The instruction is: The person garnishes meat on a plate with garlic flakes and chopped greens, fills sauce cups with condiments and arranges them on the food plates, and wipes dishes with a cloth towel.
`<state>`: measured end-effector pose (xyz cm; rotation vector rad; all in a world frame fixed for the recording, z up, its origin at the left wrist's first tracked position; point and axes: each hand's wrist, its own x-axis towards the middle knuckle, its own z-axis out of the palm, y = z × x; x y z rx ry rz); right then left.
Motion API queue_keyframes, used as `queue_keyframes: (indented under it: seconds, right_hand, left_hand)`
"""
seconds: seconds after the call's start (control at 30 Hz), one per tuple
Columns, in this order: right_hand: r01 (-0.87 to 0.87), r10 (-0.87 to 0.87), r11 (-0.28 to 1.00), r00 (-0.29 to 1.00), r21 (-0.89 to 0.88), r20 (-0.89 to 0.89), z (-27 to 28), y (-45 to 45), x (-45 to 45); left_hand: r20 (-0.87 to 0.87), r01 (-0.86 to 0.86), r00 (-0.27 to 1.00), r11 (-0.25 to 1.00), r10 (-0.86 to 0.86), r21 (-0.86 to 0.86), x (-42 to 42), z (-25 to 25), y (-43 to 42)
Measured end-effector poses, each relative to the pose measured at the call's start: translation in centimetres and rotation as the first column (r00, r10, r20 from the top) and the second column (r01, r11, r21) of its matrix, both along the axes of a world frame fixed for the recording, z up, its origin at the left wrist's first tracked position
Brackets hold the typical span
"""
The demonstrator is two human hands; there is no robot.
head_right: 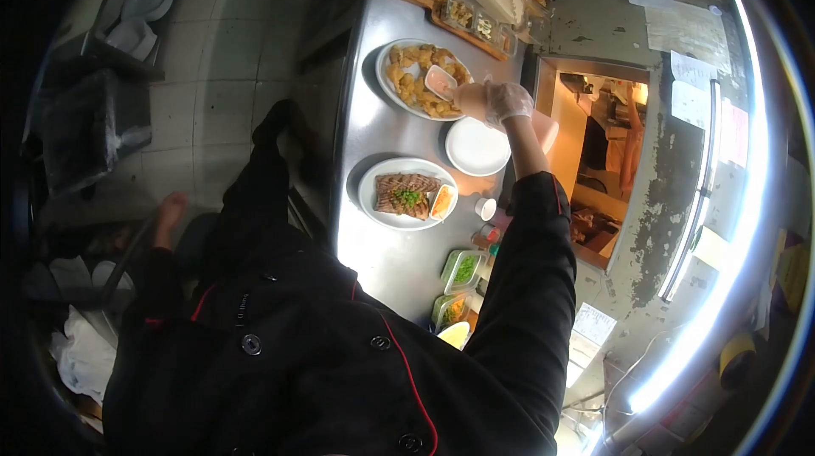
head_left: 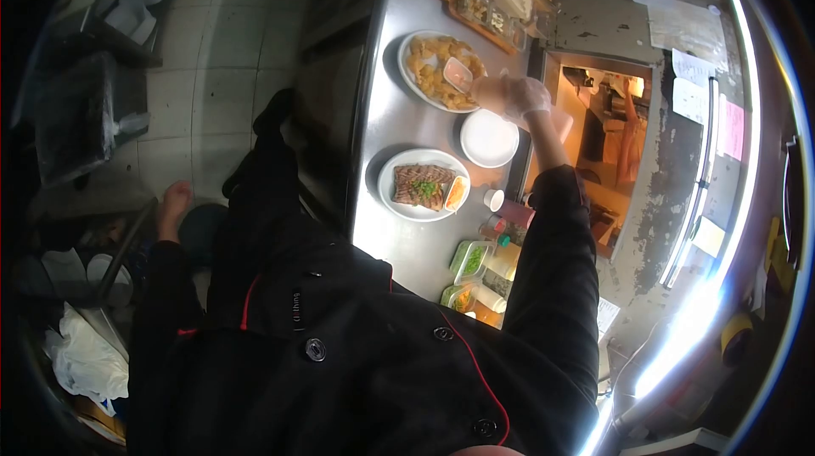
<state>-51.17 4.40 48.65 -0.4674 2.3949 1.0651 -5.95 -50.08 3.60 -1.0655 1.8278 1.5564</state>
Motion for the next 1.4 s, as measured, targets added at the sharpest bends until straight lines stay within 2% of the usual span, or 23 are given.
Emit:
queue_keyframes:
  seconds: [0.1,0.2,0.3,0.4,0.5,0.6,0.7,0.8,0.87,1.03,1.07,1.17,1.2,1.3,1.4]
  right_hand:
    - [-0.015,0.015,1.000,1.000,0.002,-0.007,0.3,0.2,0.1]
    - [-0.022,0.021,1.000,0.999,-0.015,-0.028,0.8,0.1,0.5]
    - [-0.036,0.033,0.998,0.998,-0.053,-0.055,0.9,0.4,0.6]
    - [-0.045,0.040,0.996,0.997,-0.080,-0.063,0.8,0.9,0.5]
    - [-0.063,0.059,0.995,0.997,-0.080,-0.049,0.0,2.0,-0.1]
    - [-0.066,0.061,0.995,0.996,-0.082,-0.063,0.3,1.5,0.2]
    - [-0.079,0.073,0.993,0.994,-0.084,-0.080,0.4,1.3,0.5]
    - [-0.075,0.066,0.992,0.994,-0.105,-0.091,1.1,0.4,1.2]
    - [-0.083,0.073,0.988,0.994,-0.127,-0.085,0.7,1.7,1.1]
    - [0.172,-0.178,0.968,0.984,-0.185,-0.017,1.3,3.3,2.2]
    - [0.227,-0.234,0.951,0.972,-0.209,-0.006,1.6,3.5,2.7]
    - [0.319,-0.368,0.756,0.929,-0.572,0.031,1.1,6.3,4.1]
    - [0.408,-0.479,0.710,0.877,-0.574,0.030,1.1,7.0,4.6]
    - [0.517,-0.586,0.494,0.792,-0.699,0.171,1.9,7.0,6.5]
    - [0.502,-0.613,0.326,0.758,-0.801,0.225,0.3,9.2,7.6]
  left_hand:
    - [-0.087,0.092,0.992,0.995,-0.089,0.031,-2.6,1.0,1.6]
    - [-0.117,0.039,0.993,0.996,-0.030,0.077,-4.4,1.0,3.2]
    - [-0.166,0.060,0.985,0.993,-0.041,0.107,-5.7,2.7,3.9]
    - [-0.168,0.042,0.986,0.990,-0.020,0.132,-5.1,0.4,3.3]
    - [-0.153,0.114,0.982,0.993,-0.108,0.029,-3.4,-2.2,1.8]
    - [-0.032,0.071,0.997,0.997,-0.072,-0.016,-3.9,2.6,1.6]
    - [-0.088,0.186,0.977,0.979,-0.193,-0.079,-2.2,-0.3,-0.2]
    - [-0.039,0.054,0.998,0.998,-0.055,-0.012,-2.5,1.3,0.1]
    - [-0.037,0.070,0.997,0.997,-0.071,-0.019,-2.7,1.5,0.1]
    - [-0.091,0.046,0.995,0.999,-0.045,0.010,-3.5,2.5,0.9]
    - [-0.108,0.069,0.992,0.998,-0.067,0.016,-3.7,2.5,0.9]
    - [-0.095,0.105,0.990,0.994,-0.106,-0.017,-4.6,3.7,1.3]
    - [-0.080,0.112,0.990,0.993,-0.115,-0.036,-5.0,4.3,1.4]
    - [-0.108,0.139,0.984,0.989,-0.143,-0.043,-5.3,4.6,1.2]
    - [-0.139,0.131,0.981,0.991,-0.135,-0.036,-5.5,3.8,0.6]
